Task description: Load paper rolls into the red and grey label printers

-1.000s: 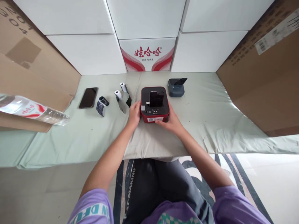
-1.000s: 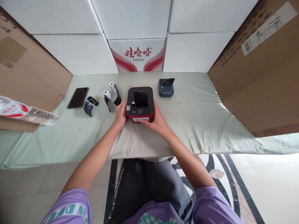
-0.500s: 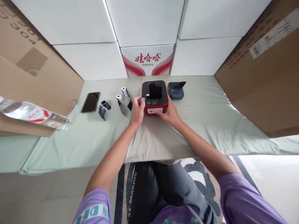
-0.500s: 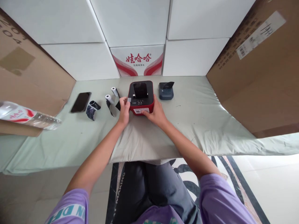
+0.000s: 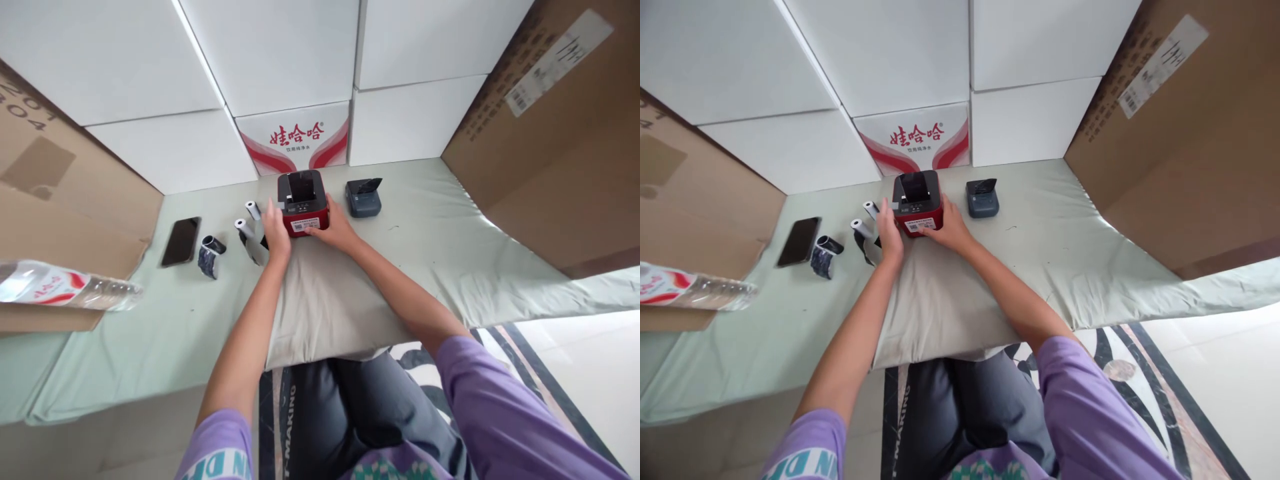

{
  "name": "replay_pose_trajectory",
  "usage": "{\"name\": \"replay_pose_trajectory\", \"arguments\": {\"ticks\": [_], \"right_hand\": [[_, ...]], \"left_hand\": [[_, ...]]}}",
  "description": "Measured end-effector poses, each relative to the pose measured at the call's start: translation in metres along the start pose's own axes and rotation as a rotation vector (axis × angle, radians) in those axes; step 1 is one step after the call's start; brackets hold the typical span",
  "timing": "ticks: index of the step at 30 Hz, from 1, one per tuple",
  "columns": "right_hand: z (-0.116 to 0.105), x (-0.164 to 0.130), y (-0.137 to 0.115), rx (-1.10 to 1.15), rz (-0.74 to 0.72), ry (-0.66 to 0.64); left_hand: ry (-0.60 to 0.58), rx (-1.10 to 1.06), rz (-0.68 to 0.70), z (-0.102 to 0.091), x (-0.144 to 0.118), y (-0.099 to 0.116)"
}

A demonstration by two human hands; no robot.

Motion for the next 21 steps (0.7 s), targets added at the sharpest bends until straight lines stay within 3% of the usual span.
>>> {"name": "replay_pose_trajectory", "arguments": {"ticks": [3, 5, 7, 10, 13, 16, 21], "right_hand": [[-0.035, -0.015, -0.003, -0.267, 0.069, 0.222], [-0.059, -0.021, 0.005, -0.410, 0.165, 0.406], [-0.072, -0.018, 0.019, -0.474, 0.252, 0.486], [-0.075, -0.006, 0.040, -0.443, 0.302, 0.438], [-0.075, -0.005, 0.043, -0.374, 0.293, 0.371], [-0.080, -0.029, 0.024, -0.343, 0.279, 0.319], [-0.073, -0.110, -0.037, -0.307, 0.220, 0.225]], "left_hand": [[0.211, -0.089, -0.096, -0.017, -0.018, 0.020], [0.232, -0.127, -0.042, -0.023, -0.031, 0.040], [0.176, -0.115, 0.047, -0.024, -0.042, 0.055], [-0.007, -0.047, 0.161, -0.018, -0.055, 0.064], [-0.264, 0.070, 0.308, -0.009, -0.061, 0.065], [-0.440, 0.194, 0.394, 0.000, -0.067, 0.068], [-0.560, 0.221, 0.311, -0.003, -0.095, 0.079]]}}
Point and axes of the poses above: each hand's wrist, its own x-axis towards the middle knuckle, its own z-axis out of the palm, y = z × x, the point moved 3 cm from there along x, towards the middle knuckle, and after that the axes turned 15 degrees about x, right-handed, at the moved point
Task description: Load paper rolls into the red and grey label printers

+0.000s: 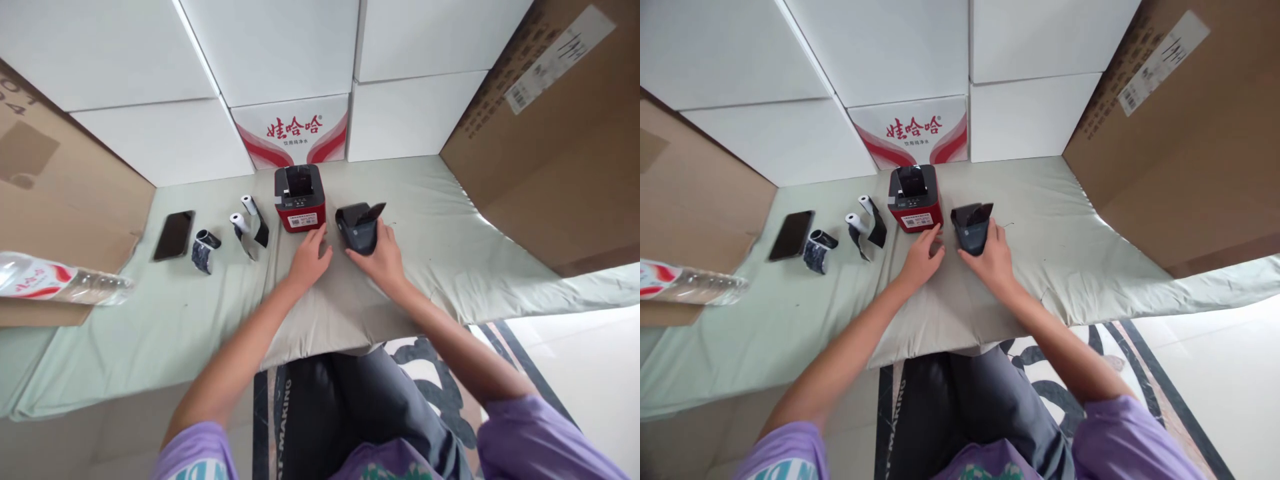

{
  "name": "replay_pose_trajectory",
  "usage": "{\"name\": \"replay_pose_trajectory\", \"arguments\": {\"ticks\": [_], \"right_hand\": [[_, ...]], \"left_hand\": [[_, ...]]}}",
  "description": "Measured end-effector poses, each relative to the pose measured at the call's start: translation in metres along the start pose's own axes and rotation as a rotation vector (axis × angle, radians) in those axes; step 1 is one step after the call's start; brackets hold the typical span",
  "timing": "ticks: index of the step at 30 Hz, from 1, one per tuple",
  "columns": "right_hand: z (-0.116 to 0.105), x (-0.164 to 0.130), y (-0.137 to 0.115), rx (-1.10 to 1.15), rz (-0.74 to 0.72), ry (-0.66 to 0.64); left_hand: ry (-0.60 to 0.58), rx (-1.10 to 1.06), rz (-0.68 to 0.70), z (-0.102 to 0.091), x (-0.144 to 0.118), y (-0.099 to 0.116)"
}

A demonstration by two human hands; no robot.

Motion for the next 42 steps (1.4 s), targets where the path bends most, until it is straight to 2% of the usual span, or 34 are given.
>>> {"name": "replay_pose_trajectory", "arguments": {"ticks": [3, 6, 10, 14, 17, 26, 36, 42], "right_hand": [[0.004, -0.055, -0.027, 0.065, 0.036, -0.006], [0.025, -0.092, -0.048, 0.105, 0.130, 0.007], [0.055, -0.119, -0.061, 0.132, 0.149, -0.007], [0.068, -0.132, -0.060, 0.124, 0.114, -0.026], [0.068, -0.134, -0.059, 0.124, 0.094, -0.031], [0.065, -0.131, -0.062, 0.133, 0.111, -0.036], [0.065, -0.131, -0.061, 0.137, 0.093, -0.046], [0.067, -0.131, -0.061, 0.135, 0.098, -0.033]], "left_hand": [[-0.067, -0.011, -0.007, -0.005, -0.033, 0.012], [-0.093, 0.032, -0.057, -0.017, -0.067, 0.016], [-0.058, 0.128, -0.174, -0.029, -0.102, 0.010], [-0.010, 0.143, -0.207, -0.029, -0.122, 0.006], [-0.010, 0.159, -0.206, -0.028, -0.126, 0.005], [-0.106, 0.220, -0.225, -0.033, -0.118, 0.006], [-0.067, 0.227, -0.246, -0.030, -0.121, 0.008], [0.002, 0.169, -0.284, -0.032, -0.120, 0.004]]}}
Point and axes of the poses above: each hand's wrist, its own x-axis towards the middle knuckle, its own z-axis out of the palm, y = z × x, the point moved 3 cm from there along x, towards the middle knuckle, and after that the axes turned 15 degrees about x, right-handed, at the moved point
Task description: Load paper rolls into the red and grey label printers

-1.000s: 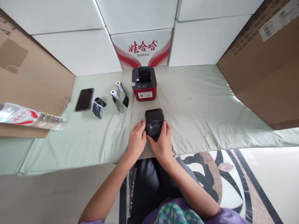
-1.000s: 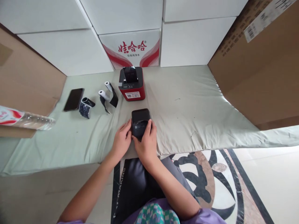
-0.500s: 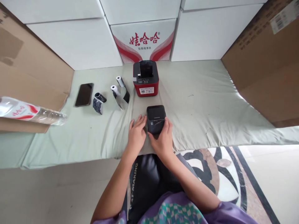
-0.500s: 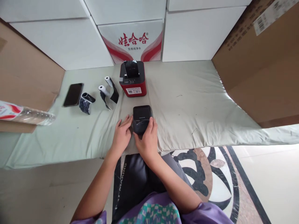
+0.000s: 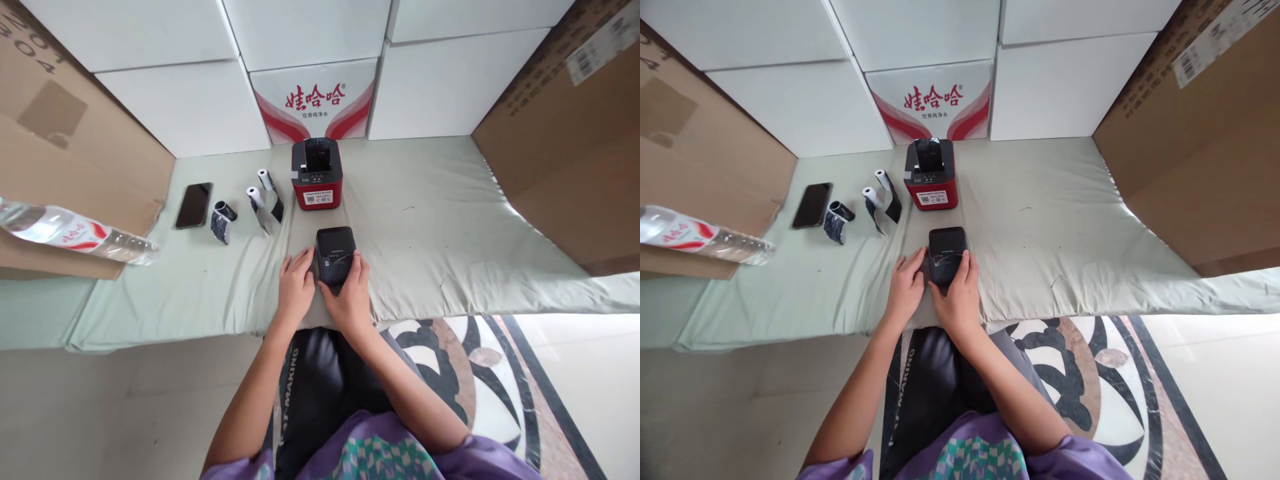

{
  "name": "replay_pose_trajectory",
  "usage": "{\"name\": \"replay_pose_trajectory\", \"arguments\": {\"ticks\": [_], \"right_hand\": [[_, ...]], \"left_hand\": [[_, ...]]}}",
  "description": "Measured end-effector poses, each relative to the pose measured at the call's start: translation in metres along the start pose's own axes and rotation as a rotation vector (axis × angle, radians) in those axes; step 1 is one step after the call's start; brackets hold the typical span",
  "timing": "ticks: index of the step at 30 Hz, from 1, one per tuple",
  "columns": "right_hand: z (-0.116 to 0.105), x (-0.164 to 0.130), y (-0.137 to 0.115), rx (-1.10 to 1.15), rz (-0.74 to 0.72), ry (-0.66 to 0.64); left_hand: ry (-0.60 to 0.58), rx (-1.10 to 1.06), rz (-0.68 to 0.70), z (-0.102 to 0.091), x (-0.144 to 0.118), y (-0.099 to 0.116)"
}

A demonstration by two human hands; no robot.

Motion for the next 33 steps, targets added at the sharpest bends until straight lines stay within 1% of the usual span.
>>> {"name": "replay_pose_trajectory", "arguments": {"ticks": [3, 7, 11, 15, 25, 29, 33], "right_hand": [[-0.0001, 0.0000, 0.0005, 0.001, -0.001, 0.003], [-0.0009, -0.0002, 0.0004, 0.009, 0.000, -0.005], [-0.0012, -0.0004, -0.0002, 0.020, -0.002, -0.003], [-0.0007, -0.0006, 0.0006, 0.024, -0.012, -0.003], [-0.0024, 0.0001, 0.0035, 0.022, -0.003, 0.000], [-0.0017, 0.0002, 0.0040, 0.025, 0.003, 0.010], [-0.0001, 0.0000, 0.0036, 0.008, -0.003, -0.002]], "left_hand": [[0.012, -0.067, 0.010, -0.0031, 0.0008, -0.0006], [0.059, -0.137, 0.003, -0.0078, 0.0006, -0.0014], [0.075, -0.124, 0.019, -0.0074, 0.0018, -0.0014], [0.058, -0.110, 0.041, -0.0051, 0.0037, -0.0004], [0.055, -0.083, 0.027, -0.0008, 0.0062, -0.0066], [0.042, -0.075, 0.029, -0.0008, 0.0073, -0.0057], [0.062, -0.095, 0.003, -0.0025, 0.0066, -0.0032]]}}
Point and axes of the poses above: each hand's wrist, its own x-axis towards the middle knuckle, its own z-axis out of the palm, y = z × x, the point moved 3 cm from there along x, towards the middle knuckle, and after that the axes turned 15 degrees about x, right-handed, at the moved point
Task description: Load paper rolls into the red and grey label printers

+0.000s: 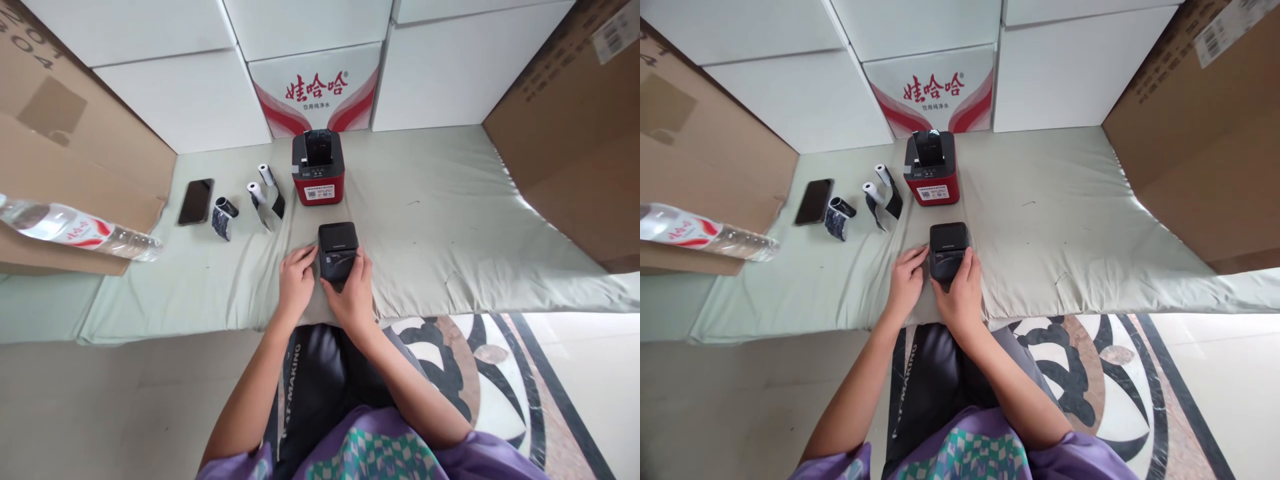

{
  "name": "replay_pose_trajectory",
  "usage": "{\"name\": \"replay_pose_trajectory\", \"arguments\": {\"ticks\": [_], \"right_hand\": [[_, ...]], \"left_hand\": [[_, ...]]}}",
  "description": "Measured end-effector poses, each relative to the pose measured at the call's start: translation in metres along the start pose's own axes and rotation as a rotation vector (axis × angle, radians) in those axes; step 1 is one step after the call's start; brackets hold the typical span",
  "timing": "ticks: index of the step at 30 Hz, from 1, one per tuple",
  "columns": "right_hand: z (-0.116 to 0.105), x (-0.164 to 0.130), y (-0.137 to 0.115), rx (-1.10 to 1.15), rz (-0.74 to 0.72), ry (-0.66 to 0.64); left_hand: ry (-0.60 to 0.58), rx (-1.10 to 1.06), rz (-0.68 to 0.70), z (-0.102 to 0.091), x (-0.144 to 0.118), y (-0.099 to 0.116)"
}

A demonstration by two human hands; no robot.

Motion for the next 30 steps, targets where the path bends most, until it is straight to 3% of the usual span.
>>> {"name": "replay_pose_trajectory", "arguments": {"ticks": [5, 11, 20, 25, 30], "right_hand": [[0.001, -0.001, -0.001, -0.009, -0.012, -0.003], [0.001, -0.001, -0.002, -0.014, -0.010, -0.011], [0.000, -0.001, -0.001, -0.028, -0.024, -0.011], [0.000, -0.002, -0.001, -0.027, -0.021, -0.028], [0.000, -0.002, -0.002, -0.031, -0.036, -0.028]], "left_hand": [[0.083, -0.009, -0.010, -0.006, -0.004, 0.001], [0.175, -0.037, 0.121, -0.012, -0.004, 0.005], [0.053, -0.212, 0.116, -0.014, 0.018, -0.007], [-0.115, -0.396, 0.102, -0.005, 0.027, -0.001], [-0.130, -0.188, 0.110, -0.008, 0.047, 0.016]]}}
Point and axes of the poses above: each hand's wrist, its own x-axis towards the middle knuckle, its own z-axis out of the palm, y = z × x, the point moved 3 cm from there along x, towards the middle knuckle, and after that the axes turned 15 degrees about x, right-handed, at the moved point
